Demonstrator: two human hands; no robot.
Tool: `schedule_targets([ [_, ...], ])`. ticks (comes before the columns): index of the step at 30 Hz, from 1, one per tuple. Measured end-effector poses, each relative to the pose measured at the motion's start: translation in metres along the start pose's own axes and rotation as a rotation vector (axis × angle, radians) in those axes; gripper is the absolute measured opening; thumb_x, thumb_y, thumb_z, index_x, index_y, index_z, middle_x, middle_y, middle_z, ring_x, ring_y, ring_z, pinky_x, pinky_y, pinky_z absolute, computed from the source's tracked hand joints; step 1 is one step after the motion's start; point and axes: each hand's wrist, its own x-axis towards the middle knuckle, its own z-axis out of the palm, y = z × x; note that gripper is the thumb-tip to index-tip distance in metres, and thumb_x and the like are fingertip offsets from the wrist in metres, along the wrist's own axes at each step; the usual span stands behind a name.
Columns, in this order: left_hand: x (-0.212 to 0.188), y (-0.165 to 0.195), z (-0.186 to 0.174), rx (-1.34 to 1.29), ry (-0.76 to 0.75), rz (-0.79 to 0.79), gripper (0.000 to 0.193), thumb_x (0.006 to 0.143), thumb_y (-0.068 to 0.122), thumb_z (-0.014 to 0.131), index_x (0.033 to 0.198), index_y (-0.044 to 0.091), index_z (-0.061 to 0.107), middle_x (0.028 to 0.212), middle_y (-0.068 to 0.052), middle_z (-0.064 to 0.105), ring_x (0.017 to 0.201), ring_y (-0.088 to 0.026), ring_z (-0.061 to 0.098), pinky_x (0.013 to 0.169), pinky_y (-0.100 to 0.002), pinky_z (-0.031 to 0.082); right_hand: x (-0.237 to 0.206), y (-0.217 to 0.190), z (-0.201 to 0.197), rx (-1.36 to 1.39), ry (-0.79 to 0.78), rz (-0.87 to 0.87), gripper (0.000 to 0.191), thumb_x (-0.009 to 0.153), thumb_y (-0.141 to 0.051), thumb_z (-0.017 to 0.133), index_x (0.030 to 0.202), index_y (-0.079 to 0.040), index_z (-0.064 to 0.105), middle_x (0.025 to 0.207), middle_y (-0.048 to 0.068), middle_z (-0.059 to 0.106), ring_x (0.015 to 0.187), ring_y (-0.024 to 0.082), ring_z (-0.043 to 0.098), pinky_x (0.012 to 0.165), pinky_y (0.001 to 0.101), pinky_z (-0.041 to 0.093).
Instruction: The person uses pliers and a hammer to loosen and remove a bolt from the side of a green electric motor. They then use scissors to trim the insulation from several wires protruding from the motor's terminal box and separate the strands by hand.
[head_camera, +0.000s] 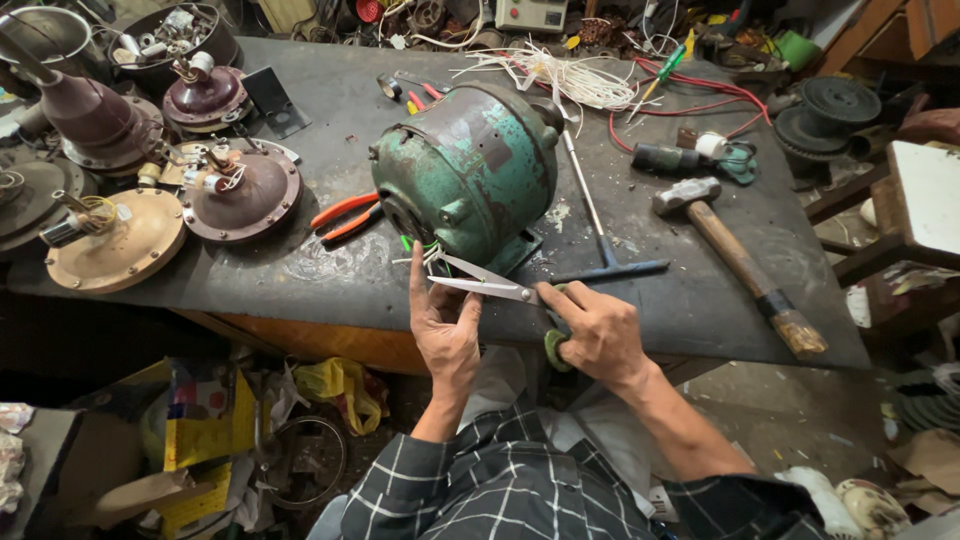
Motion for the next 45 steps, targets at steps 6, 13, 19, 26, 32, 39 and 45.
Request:
schedule_targets([
  [6,0.001,-0.001,0.0,0.004,-0.007,-0.013,0.098,0.092,-0.013,0.067,0.171,0.016,0.017,0.097,-0.003,0.068,0.086,-0.009,0.062,0.079,-0.023,0.05,-0.004,0.008,0.0,-0.071,-0.005,-0.044,0.065,0.063,-0.006,0.065,0.127,-0.01,0.07,0.091,0.005,0.068,0.066,0.025,0.066,0.061,0.0359,0.054],
  [13,0.002,-0.001,-0.004,0.124,-0.025,0.033,0.096,0.092,-0.011,0.068,0.168,0.015,0.017,0.098,-0.005,0.071,0.091,-0.01,0.066,0.087,-0.024,0.054,-0.003,0.005,0.0,-0.021,-0.027,-0.049,0.063,0.069,-0.002,0.066,0.132,-0.009,0.067,0.089,0.006,0.068,0.07,0.025,0.069,0.063,0.0364,0.056],
  [19,-0.001,-0.004,-0.007,0.118,-0.045,-0.003,0.092,0.093,-0.012,0.066,0.167,0.014,0.019,0.103,-0.006,0.071,0.096,-0.011,0.066,0.09,-0.025,0.053,0.002,-0.002,-0.003,0.174,-0.052,-0.004,0.061,0.064,-0.025,0.085,0.119,-0.007,0.067,0.089,0.011,0.069,0.074,0.032,0.07,0.061,0.0408,0.055],
  [26,0.002,-0.006,-0.01,0.133,-0.1,0.028,0.092,0.094,-0.012,0.062,0.169,0.013,0.015,0.101,-0.007,0.071,0.095,-0.012,0.066,0.093,-0.024,0.051,0.001,0.015,0.0,0.352,-0.18,0.031,0.059,0.069,-0.027,0.088,0.121,-0.006,0.069,0.101,0.014,0.074,0.085,0.031,0.074,0.073,0.0378,0.058],
  [32,0.001,-0.003,-0.013,0.139,-0.145,0.02,0.094,0.097,-0.012,0.061,0.169,0.017,0.008,0.104,-0.007,0.07,0.098,-0.012,0.065,0.094,-0.025,0.051,0.005,0.021,-0.002,0.49,-0.311,0.032,0.065,0.069,-0.03,0.089,0.123,-0.003,0.066,0.101,0.015,0.074,0.088,0.031,0.075,0.077,0.0367,0.058],
  [39,0.007,0.002,-0.022,0.032,-0.24,-0.046,0.094,0.1,-0.011,0.052,0.171,0.02,-0.002,0.105,-0.009,0.068,0.096,-0.014,0.063,0.093,-0.029,0.052,0.025,0.024,-0.008,-0.033,-0.13,-0.24,0.058,0.074,-0.013,0.075,0.131,-0.015,0.068,0.091,0.005,0.067,0.08,0.025,0.067,0.072,0.0392,0.055],
  [45,0.015,0.004,-0.029,0.066,-0.357,0.044,0.096,0.1,-0.012,0.054,0.169,0.021,-0.005,0.105,-0.009,0.068,0.098,-0.015,0.065,0.1,-0.032,0.052,0.047,0.037,-0.012,-0.199,-0.012,-0.433,0.063,0.071,-0.014,0.072,0.134,-0.017,0.067,0.096,0.002,0.068,0.089,0.021,0.067,0.08,0.0364,0.055],
])
